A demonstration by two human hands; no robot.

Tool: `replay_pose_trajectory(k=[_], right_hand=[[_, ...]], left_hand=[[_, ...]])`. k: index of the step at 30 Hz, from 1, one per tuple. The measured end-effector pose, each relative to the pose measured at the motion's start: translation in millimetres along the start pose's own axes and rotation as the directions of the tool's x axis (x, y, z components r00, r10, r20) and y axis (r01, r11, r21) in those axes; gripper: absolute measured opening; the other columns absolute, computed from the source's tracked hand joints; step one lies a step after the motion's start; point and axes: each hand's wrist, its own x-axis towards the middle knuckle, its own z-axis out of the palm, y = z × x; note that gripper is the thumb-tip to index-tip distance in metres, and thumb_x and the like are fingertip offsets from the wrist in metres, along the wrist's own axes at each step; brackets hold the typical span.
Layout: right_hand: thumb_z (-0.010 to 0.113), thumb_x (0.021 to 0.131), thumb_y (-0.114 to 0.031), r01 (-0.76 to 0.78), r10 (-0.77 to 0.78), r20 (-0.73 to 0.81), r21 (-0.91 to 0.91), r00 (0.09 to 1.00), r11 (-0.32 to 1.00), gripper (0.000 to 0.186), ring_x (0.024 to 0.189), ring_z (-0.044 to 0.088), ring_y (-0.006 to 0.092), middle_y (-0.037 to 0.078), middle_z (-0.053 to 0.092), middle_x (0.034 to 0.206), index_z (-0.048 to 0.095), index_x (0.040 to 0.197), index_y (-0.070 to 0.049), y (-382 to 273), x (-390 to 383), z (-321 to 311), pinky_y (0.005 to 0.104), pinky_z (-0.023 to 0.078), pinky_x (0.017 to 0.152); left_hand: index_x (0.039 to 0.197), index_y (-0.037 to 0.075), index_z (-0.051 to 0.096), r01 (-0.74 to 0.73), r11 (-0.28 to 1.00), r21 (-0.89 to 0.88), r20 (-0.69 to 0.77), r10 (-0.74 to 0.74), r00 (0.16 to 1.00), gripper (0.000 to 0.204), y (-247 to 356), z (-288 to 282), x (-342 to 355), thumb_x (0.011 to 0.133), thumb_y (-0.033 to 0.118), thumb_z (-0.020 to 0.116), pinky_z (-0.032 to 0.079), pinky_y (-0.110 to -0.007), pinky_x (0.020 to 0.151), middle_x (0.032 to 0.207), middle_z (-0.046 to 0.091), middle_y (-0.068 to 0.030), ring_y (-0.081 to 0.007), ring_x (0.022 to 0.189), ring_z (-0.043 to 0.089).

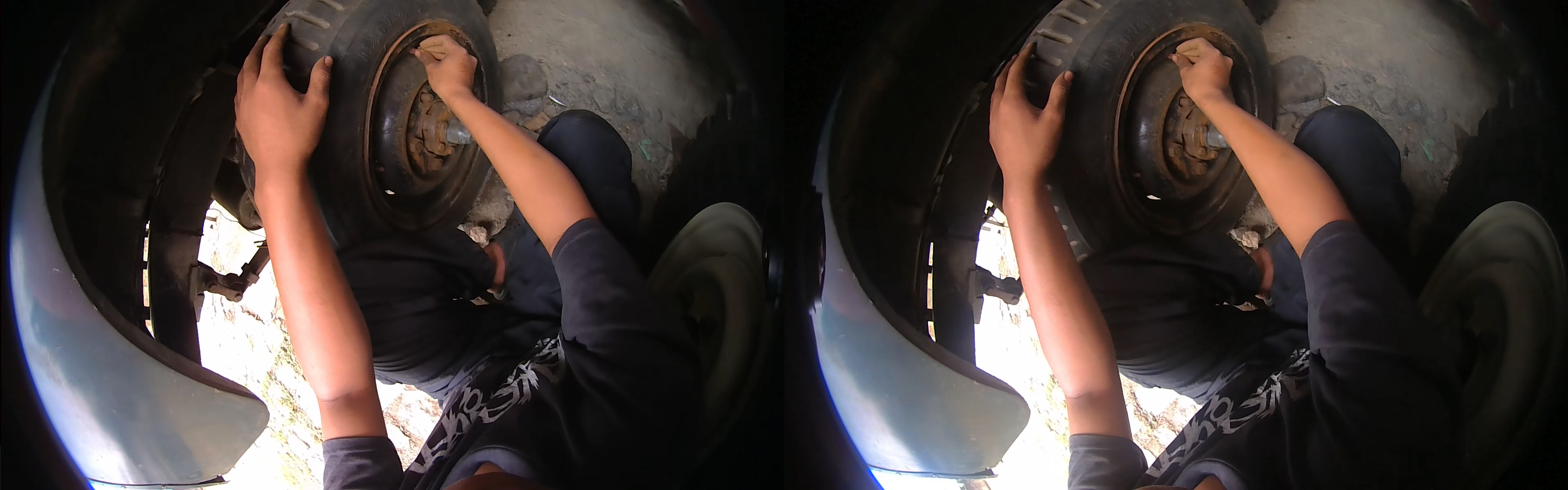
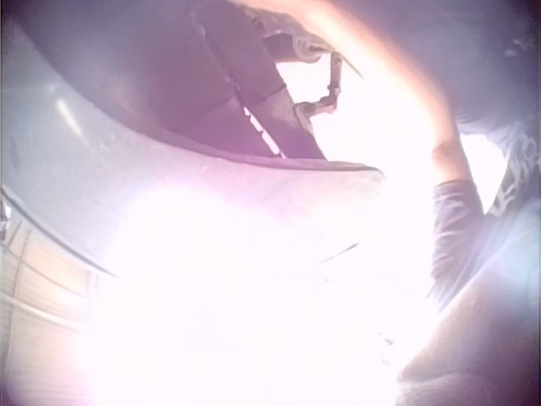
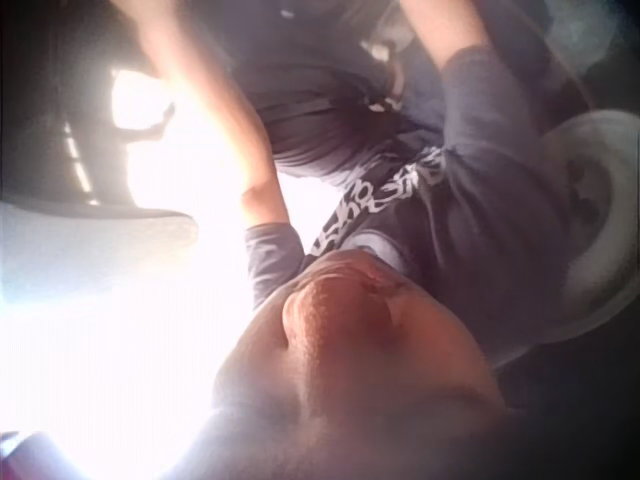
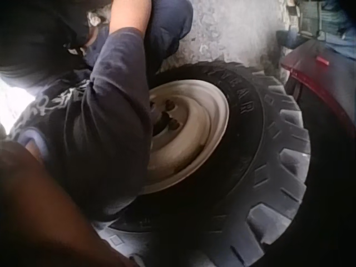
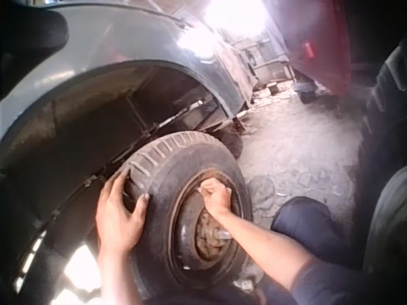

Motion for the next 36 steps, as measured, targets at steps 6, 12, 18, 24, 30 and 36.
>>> replay_pose_trajectory(k=[6,12,18,24,30,36], right_hand=[[0.085,0.092,-0.005,0.141,-0.146,0.086,0.062,0.986,0.988,0.010,0.086,0.083,0.0191,0.011,0.084,0.094,0.077,0.098,-0.005,-28.9,-43.1,11.8,0.0314,0.063,0.080],[0.080,0.092,0.004,0.230,-0.258,0.309,0.122,0.916,0.965,0.011,0.092,0.083,0.0231,0.014,0.082,0.095,0.076,0.100,-0.001,-42.6,-63.6,-3.1,0.0339,0.065,0.081],[0.080,0.087,0.004,0.317,-0.373,0.316,0.215,0.872,0.924,0.014,0.085,0.081,0.0281,0.013,0.079,0.090,0.074,0.098,-0.003,-45.2,-86.5,-12.5,0.0362,0.063,0.072],[0.079,0.084,0.004,0.344,-0.391,0.309,0.196,0.867,0.918,0.015,0.081,0.076,0.0325,0.013,0.073,0.085,0.072,0.095,-0.004,-46.1,-111.9,-14.2,0.0423,0.060,0.072],[0.078,0.083,0.006,0.471,-0.521,0.470,0.231,0.712,0.851,0.018,0.083,0.073,0.0299,0.010,0.073,0.084,0.073,0.095,-0.006,-32.8,-124.4,-29.3,0.0426,0.061,0.073],[0.079,0.084,0.006,0.572,-0.623,0.422,0.257,0.659,0.779,0.017,0.079,0.072,0.0285,0.009,0.072,0.083,0.073,0.093,-0.006,-27.2,-105.4,-34.1,0.0427,0.060,0.072]], left_hand=[[0.150,0.012,0.065,0.003,1.000,-0.004,0.021,-0.003,1.000,0.066,-2.3,-1.2,-1.2,0.092,0.040,0.082,0.049,-0.050,0.117,0.152,0.064,-0.0169,-0.0384,0.140,0.061],[0.150,0.011,0.065,0.000,1.000,0.014,0.022,0.000,1.000,0.066,-0.4,-0.9,-0.3,0.093,0.039,0.081,0.049,-0.049,0.117,0.152,0.064,-0.0170,-0.0385,0.140,0.061],[0.149,0.012,0.066,-0.023,1.000,0.015,0.004,0.023,1.000,0.065,0.0,0.1,0.2,0.093,0.040,0.082,0.050,-0.049,0.116,0.151,0.065,-0.0153,-0.0377,0.140,0.061],[0.149,0.012,0.066,-0.003,1.000,-0.004,0.022,0.003,1.000,0.065,-0.3,-0.2,-0.4,0.092,0.039,0.083,0.050,-0.049,0.116,0.151,0.065,-0.0156,-0.0375,0.140,0.061],[0.150,0.012,0.065,-0.017,1.000,0.005,0.029,0.017,0.999,0.066,-5.4,-1.0,0.9,0.093,0.040,0.082,0.049,-0.049,0.117,0.152,0.064,-0.0166,-0.0381,0.141,0.060],[0.149,0.012,0.065,-0.018,1.000,0.006,0.010,0.018,1.000,0.066,-2.3,0.4,-0.4,0.092,0.041,0.082,0.049,-0.049,0.116,0.152,0.064,-0.0170,-0.0387,0.141,0.060]])
